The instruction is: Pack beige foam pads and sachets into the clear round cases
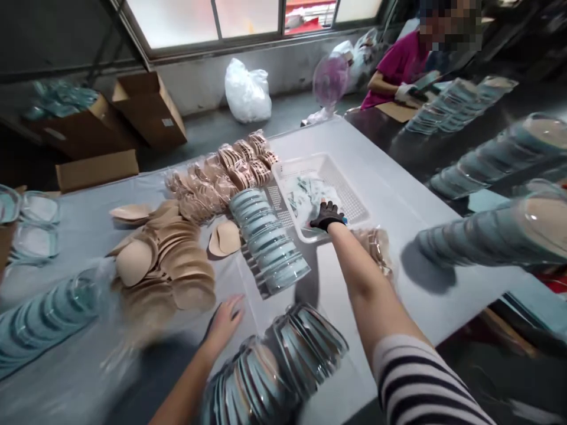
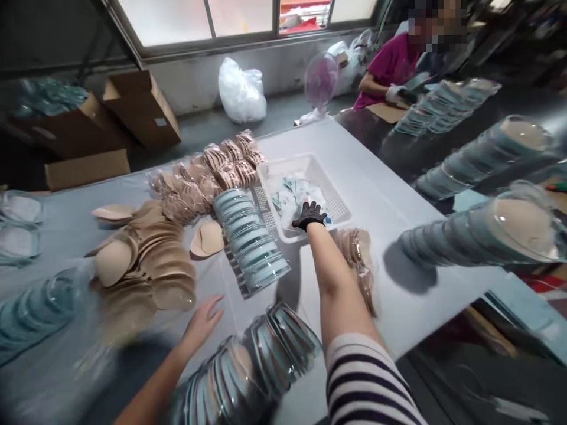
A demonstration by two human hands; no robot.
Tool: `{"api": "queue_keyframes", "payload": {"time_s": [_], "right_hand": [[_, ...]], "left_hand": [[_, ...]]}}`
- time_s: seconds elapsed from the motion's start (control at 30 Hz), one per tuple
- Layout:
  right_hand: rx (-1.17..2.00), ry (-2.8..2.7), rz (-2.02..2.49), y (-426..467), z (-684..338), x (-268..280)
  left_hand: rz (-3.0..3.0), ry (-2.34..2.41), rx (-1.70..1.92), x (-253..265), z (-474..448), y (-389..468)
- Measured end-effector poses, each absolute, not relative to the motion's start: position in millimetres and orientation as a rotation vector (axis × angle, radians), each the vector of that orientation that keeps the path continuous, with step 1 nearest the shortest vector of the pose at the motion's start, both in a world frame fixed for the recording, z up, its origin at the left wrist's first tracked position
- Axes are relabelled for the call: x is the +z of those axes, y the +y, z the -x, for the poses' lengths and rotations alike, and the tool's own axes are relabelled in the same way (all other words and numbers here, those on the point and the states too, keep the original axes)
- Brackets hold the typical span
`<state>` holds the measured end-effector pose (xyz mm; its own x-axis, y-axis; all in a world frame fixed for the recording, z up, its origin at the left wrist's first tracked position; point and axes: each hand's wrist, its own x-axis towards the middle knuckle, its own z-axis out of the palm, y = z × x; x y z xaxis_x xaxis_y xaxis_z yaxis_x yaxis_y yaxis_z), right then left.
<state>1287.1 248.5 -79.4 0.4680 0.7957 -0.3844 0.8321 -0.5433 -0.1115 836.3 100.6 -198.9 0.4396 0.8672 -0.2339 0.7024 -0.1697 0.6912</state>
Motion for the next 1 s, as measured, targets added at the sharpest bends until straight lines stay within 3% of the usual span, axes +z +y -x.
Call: {"api": "queue_keyframes", "payload": {"time_s": [0.1,0.33,0.53,0.7,0.8,0.9,1.0], "right_hand": [[-0.757,1.526,-2.416,266,-1280,-101],[-0.651,1.793,-2.21,263,-1272,-115],[-0.622,1.791,-2.402,264,-1307,-89],[-0.683,2.009,-2.629,235,-1307,-44],[-1.092,2.429,-2.424,214,-1248,-33],[-1.48,2.59,-1.813,182,-1140,-50],[-1.302,2.35,-1.579,146,-1035,-83]], "left_hand": [[-1.835,1.487,0.279,-208,-797,73],[-1.861,1.618,0.145,-200,-795,54],[-1.874,1.545,0.016,-183,-808,54],[-1.749,1.506,0.144,-177,-807,59],[-1.366,1.523,0.352,-171,-811,64],[-0.816,1.471,0.556,-163,-813,68],[-0.571,1.412,0.657,-158,-812,68]]}}
